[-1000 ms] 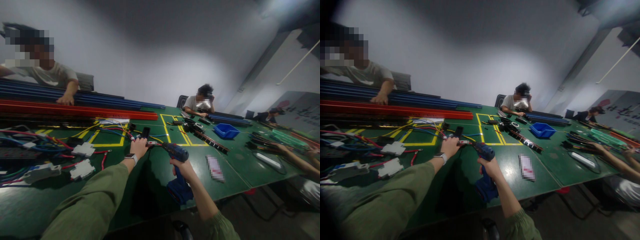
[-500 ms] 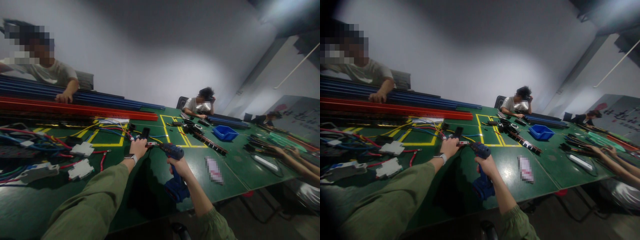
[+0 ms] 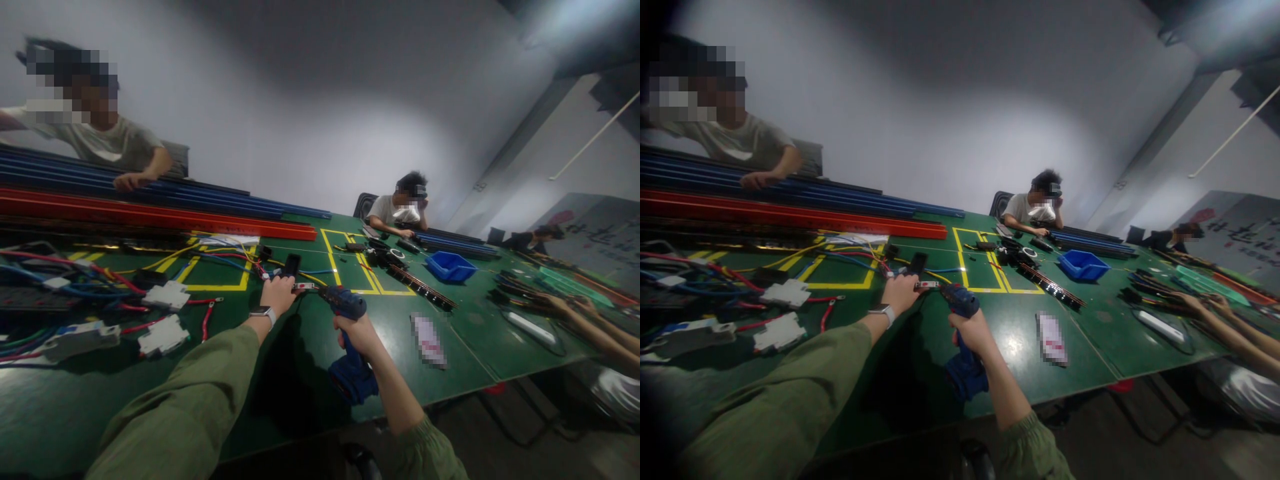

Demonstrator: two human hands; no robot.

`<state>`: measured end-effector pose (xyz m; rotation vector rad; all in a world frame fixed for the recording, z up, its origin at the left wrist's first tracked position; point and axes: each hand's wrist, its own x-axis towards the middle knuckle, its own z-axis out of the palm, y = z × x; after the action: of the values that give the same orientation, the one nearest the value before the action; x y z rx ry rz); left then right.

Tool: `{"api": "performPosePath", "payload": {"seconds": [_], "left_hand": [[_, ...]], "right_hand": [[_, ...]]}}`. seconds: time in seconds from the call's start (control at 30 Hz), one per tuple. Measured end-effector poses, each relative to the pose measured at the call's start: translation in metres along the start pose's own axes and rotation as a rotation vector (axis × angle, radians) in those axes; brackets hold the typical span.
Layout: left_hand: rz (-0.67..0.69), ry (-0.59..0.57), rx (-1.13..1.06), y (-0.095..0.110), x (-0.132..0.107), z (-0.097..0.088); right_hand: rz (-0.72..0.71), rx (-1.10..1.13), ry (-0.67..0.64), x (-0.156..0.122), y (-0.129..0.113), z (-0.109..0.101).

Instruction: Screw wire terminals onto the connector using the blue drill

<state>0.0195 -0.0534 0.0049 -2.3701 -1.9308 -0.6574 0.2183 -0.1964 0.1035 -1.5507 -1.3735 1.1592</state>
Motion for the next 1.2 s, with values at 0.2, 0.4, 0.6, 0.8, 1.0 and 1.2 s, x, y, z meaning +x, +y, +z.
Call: {"api": "performPosePath", "payload": {"seconds": [0.2, 0.4, 0.6, 0.8, 1.0, 1.2], "left_hand": [[-0.007, -0.014, 0.003, 0.0000, 0.0005, -0.0002], [-0.012, -0.011, 0.016, 0.0015, -0.0008, -0.0028], [-0.027, -0.042, 0.008, 0.0031, -0.0009, -0.0059], [-0.022, -0.045, 0.011, 0.0035, -0.0011, -0.0057], [0.018, -0.016, 0.014, 0.0019, -0.0013, -0.0038], [0.009, -0.039, 0.015, 0.0024, -0.0008, -0.0040]], "right_hand": [[-0.004, 0.010, -0.003, -0.0006, -0.0012, 0.0001], [0.007, 0.010, 0.008, -0.0023, -0.0036, 0.0005], [0.022, 0.010, -0.013, -0.0029, -0.0047, -0.0006], [0.018, 0.019, 0.001, 0.0004, 0.0006, -0.0022], [0.015, 0.036, 0.004, 0.0007, 0.0015, -0.0029], [0.005, 0.035, -0.001, 0.0007, 0.0010, -0.0039]]}}
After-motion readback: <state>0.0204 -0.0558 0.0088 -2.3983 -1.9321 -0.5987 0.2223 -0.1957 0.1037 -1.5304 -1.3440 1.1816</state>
